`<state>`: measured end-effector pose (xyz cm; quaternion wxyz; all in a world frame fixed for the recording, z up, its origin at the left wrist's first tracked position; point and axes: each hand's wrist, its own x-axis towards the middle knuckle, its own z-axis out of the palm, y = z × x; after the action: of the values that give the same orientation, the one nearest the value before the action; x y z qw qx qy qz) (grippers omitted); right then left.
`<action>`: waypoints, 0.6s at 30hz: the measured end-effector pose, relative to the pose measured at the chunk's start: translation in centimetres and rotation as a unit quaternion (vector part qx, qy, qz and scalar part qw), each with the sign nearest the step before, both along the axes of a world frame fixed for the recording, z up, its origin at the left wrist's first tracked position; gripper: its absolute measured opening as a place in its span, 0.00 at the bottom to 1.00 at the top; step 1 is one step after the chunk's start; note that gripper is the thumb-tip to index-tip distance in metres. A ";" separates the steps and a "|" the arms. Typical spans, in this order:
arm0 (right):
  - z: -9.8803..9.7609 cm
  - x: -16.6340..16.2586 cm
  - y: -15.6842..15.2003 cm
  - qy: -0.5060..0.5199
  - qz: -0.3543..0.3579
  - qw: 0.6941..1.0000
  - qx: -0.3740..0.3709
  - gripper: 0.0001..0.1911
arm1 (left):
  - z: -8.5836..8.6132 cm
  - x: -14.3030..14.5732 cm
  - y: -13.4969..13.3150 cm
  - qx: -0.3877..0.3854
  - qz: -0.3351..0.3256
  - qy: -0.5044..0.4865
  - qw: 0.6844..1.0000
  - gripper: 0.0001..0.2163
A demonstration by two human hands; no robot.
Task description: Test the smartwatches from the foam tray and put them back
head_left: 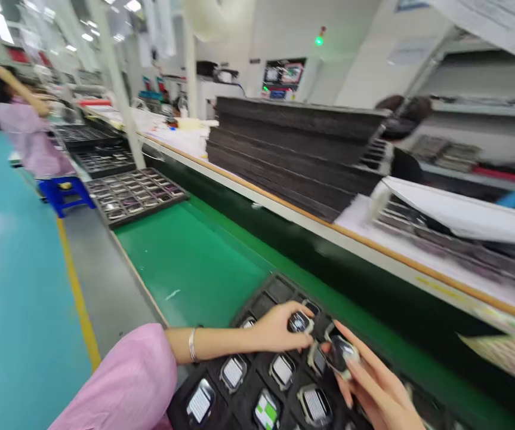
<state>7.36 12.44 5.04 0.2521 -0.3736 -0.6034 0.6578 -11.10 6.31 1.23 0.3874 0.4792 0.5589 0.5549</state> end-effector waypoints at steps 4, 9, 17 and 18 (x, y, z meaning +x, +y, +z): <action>0.0 -0.4 -0.6 0.072 0.027 0.993 -0.094 0.29 | -0.2 0.1 -0.7 0.017 -0.020 0.010 1.000 0.22; -1.1 0.4 -0.4 0.121 0.050 0.984 -0.123 0.24 | -0.6 0.5 -1.5 0.023 -0.044 0.020 0.999 0.23; -1.0 0.6 -0.6 0.184 0.114 0.963 -0.163 0.20 | -0.5 0.7 -1.9 0.011 -0.045 0.040 0.998 0.22; -1.1 0.6 -0.6 0.183 0.113 0.963 -0.163 0.19 | -0.5 0.6 -1.9 0.012 -0.046 0.043 0.998 0.21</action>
<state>7.94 11.79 3.97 0.2182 -0.2122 -0.4696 0.8287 -10.45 4.44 0.77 0.3828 0.5325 0.5458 0.5216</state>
